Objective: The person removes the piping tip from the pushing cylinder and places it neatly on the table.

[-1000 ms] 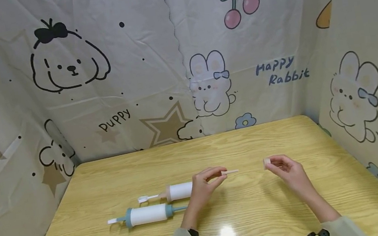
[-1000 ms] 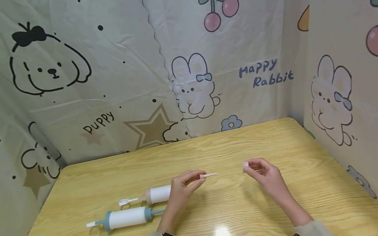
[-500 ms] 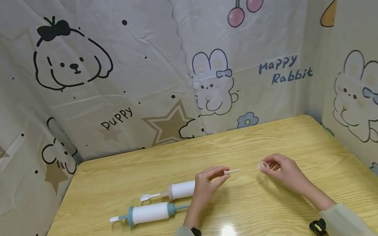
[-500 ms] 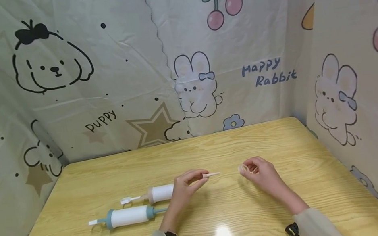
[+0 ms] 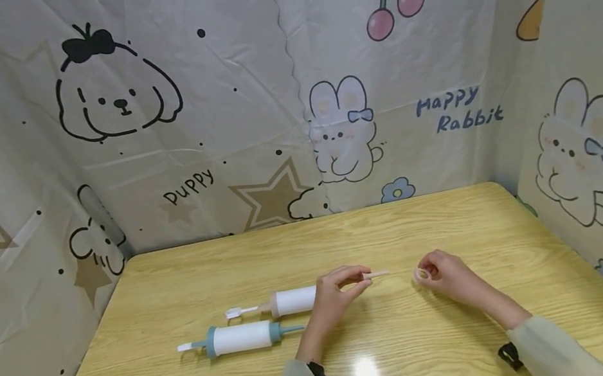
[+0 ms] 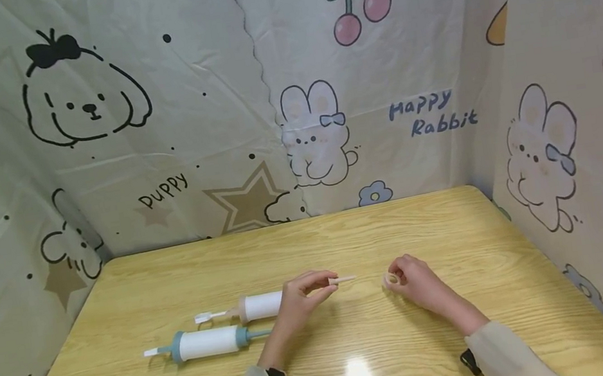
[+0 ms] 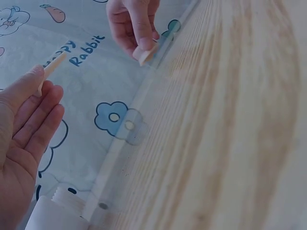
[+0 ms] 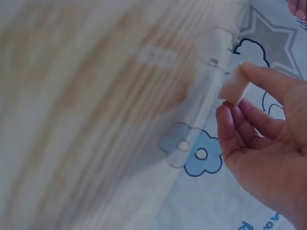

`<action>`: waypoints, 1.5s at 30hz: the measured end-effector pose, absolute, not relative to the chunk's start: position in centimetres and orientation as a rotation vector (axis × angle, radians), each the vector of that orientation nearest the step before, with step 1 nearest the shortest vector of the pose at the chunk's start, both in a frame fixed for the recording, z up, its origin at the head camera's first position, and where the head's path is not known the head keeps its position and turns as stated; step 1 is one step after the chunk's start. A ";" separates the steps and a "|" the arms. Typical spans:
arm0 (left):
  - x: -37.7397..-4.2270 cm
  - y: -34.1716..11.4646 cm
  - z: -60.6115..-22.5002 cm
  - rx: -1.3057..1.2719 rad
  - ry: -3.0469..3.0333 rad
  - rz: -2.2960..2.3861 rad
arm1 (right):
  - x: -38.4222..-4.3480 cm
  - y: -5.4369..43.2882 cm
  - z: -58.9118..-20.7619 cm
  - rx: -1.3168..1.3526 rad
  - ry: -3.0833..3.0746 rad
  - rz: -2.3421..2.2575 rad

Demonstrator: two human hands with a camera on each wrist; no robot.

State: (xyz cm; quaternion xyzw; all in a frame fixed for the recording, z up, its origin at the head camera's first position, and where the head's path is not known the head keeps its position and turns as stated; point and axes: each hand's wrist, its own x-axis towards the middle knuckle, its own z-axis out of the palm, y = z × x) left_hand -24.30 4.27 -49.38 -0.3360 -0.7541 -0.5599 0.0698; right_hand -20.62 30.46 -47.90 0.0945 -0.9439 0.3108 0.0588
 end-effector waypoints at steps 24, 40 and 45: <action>-24.8 6.0 -48.0 -1.204 -2.701 -1.156 | -20.8 30.7 -48.5 0.428 -2.956 0.885; -25.2 7.3 -48.3 -1.190 -2.844 -0.875 | -20.3 30.4 -48.0 0.470 -2.956 0.891; -25.0 7.3 -48.4 -1.172 -2.843 -0.820 | -20.4 30.5 -48.1 0.468 -2.955 0.865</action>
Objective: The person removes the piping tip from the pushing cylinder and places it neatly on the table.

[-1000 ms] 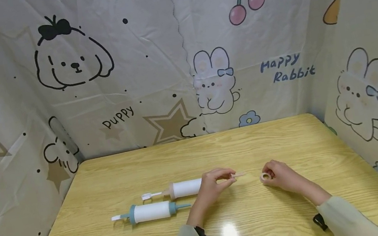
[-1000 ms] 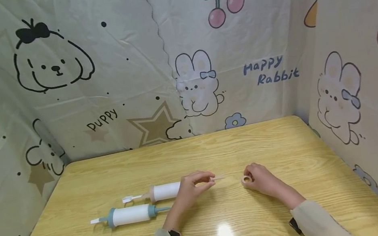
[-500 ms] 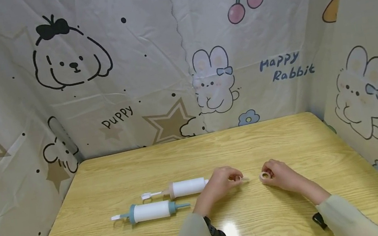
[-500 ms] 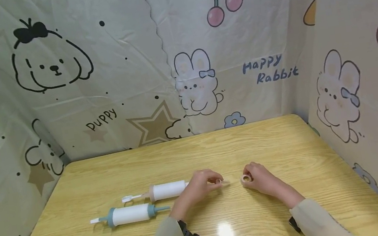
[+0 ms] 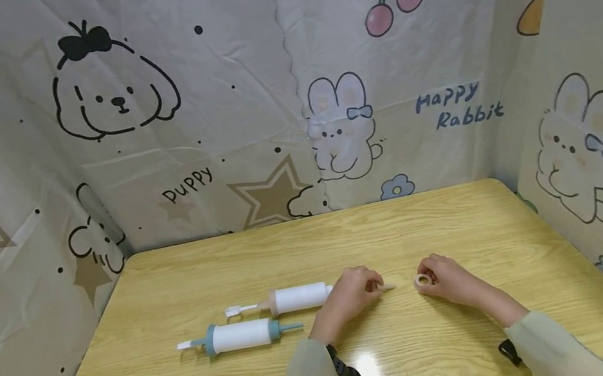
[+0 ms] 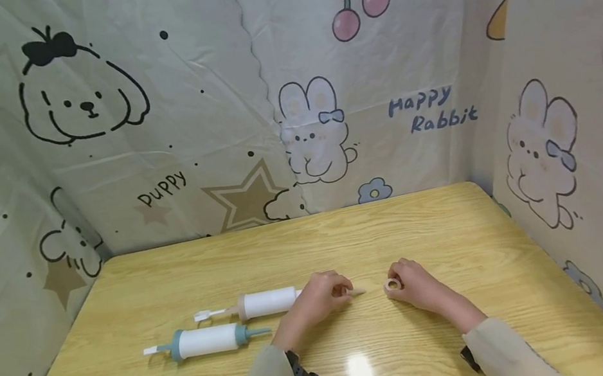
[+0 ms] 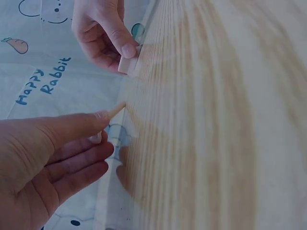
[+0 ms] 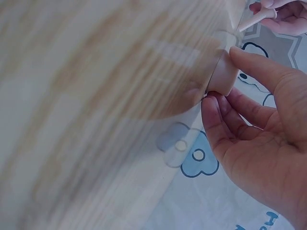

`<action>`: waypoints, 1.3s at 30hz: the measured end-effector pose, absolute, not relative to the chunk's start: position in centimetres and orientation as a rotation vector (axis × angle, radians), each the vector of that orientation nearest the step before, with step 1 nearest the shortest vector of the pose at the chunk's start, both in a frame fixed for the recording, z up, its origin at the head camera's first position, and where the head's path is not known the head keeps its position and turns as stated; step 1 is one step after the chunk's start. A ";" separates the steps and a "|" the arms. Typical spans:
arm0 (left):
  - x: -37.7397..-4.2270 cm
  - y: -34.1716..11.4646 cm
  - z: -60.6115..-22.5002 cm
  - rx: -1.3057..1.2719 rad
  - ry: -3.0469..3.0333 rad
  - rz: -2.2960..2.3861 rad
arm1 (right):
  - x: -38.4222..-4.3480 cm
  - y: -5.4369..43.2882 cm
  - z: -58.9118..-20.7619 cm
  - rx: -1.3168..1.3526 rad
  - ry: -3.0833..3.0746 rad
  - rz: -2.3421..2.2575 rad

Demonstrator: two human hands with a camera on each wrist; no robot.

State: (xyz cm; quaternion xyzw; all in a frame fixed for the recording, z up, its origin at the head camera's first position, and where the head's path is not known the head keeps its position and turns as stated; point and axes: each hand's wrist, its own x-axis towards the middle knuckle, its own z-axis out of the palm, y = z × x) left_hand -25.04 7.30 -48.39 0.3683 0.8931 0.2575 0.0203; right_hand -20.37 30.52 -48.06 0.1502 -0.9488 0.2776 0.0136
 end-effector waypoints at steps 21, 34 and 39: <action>-24.6 7.3 -48.8 1.169 2.972 0.560 | -20.4 30.8 -47.8 0.443 -2.999 0.949; -24.6 7.1 -48.8 1.138 2.923 0.636 | -20.6 31.1 -48.1 0.406 -3.005 0.954; -24.7 7.0 -48.9 1.147 2.903 0.693 | -20.6 31.1 -48.2 0.406 -3.003 0.968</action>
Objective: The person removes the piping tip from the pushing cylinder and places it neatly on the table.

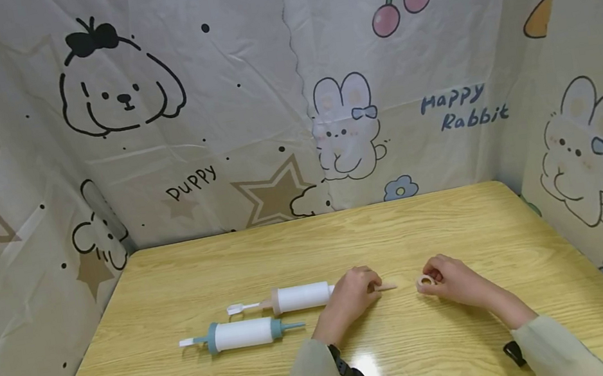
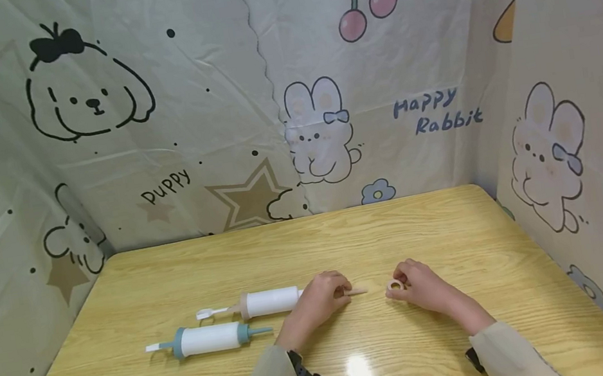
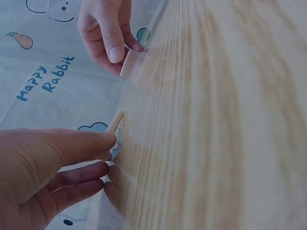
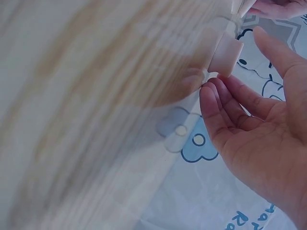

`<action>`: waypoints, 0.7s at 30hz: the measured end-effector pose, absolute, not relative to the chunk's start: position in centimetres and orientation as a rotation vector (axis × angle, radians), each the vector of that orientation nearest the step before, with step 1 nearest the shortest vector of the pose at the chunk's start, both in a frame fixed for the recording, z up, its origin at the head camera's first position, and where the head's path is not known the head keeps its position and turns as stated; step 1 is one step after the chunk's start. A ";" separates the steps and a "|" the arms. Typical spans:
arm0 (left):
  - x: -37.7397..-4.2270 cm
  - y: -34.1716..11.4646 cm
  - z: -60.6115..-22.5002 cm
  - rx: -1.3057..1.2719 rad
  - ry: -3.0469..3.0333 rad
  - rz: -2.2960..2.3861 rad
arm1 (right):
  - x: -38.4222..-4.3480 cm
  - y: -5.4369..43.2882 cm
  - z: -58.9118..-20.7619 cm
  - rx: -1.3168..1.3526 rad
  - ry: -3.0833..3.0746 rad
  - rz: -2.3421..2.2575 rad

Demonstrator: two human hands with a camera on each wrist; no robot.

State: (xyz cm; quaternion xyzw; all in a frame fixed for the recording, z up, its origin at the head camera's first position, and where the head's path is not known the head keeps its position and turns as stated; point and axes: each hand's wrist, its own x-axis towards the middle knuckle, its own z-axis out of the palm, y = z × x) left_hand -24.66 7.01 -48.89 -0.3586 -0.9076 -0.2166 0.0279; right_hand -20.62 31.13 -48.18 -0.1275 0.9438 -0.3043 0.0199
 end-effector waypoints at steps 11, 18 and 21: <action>-24.3 6.0 -48.5 -1.081 -2.795 -0.744 | -20.5 30.3 -47.6 -0.366 3.056 -0.943; -23.8 5.3 -48.2 -1.092 -2.674 -0.663 | -20.0 28.8 -47.2 -0.451 3.187 -1.001; -23.4 4.5 -47.7 -1.077 -2.603 -0.687 | -20.0 27.9 -47.2 -0.555 3.266 -1.023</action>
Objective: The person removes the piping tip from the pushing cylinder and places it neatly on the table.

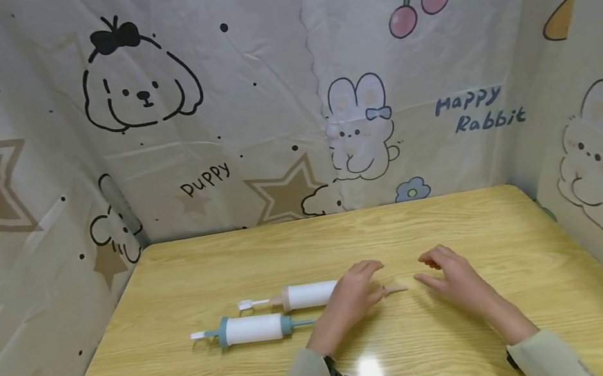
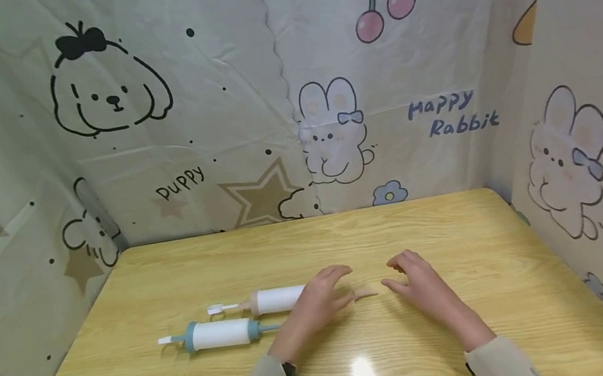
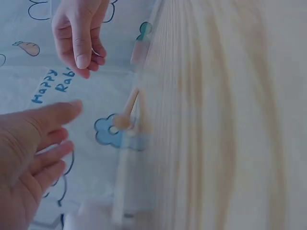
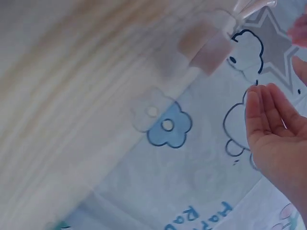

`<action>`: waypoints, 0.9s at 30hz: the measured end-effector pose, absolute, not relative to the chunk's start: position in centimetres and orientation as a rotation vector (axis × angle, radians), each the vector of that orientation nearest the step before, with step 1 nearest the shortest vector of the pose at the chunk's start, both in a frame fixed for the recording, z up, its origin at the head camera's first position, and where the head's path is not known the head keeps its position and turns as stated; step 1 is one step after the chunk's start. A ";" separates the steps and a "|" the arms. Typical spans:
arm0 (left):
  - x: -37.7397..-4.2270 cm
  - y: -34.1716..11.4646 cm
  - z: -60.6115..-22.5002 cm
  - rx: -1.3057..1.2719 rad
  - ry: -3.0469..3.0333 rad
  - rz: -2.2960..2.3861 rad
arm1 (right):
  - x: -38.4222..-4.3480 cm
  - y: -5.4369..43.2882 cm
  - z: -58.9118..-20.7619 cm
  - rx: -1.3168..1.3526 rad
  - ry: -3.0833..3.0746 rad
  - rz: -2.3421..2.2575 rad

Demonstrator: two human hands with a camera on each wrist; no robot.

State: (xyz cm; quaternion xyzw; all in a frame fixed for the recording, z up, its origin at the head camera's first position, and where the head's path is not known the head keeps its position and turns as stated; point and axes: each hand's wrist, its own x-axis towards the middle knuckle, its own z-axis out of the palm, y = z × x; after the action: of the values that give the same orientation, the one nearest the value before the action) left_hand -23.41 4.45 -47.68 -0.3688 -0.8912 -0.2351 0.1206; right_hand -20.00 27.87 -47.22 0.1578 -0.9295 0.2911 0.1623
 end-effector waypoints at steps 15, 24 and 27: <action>-21.9 -4.7 -45.8 -0.971 -2.533 -0.879 | -21.1 20.6 -47.0 0.620 -2.545 0.866; -21.0 -10.6 -45.8 -0.951 -2.459 -0.855 | -21.3 15.5 -47.0 0.718 -2.542 0.985; -20.7 -12.5 -45.5 -0.916 -2.458 -0.812 | -21.3 13.9 -46.9 0.758 -2.556 1.024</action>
State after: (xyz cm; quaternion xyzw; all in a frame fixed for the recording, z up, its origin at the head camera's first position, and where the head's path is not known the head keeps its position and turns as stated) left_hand -20.66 -12.50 -45.50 -0.3272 -0.8777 -0.2899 0.1964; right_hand -21.25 13.91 -46.86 0.2626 -0.8860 0.3547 0.1423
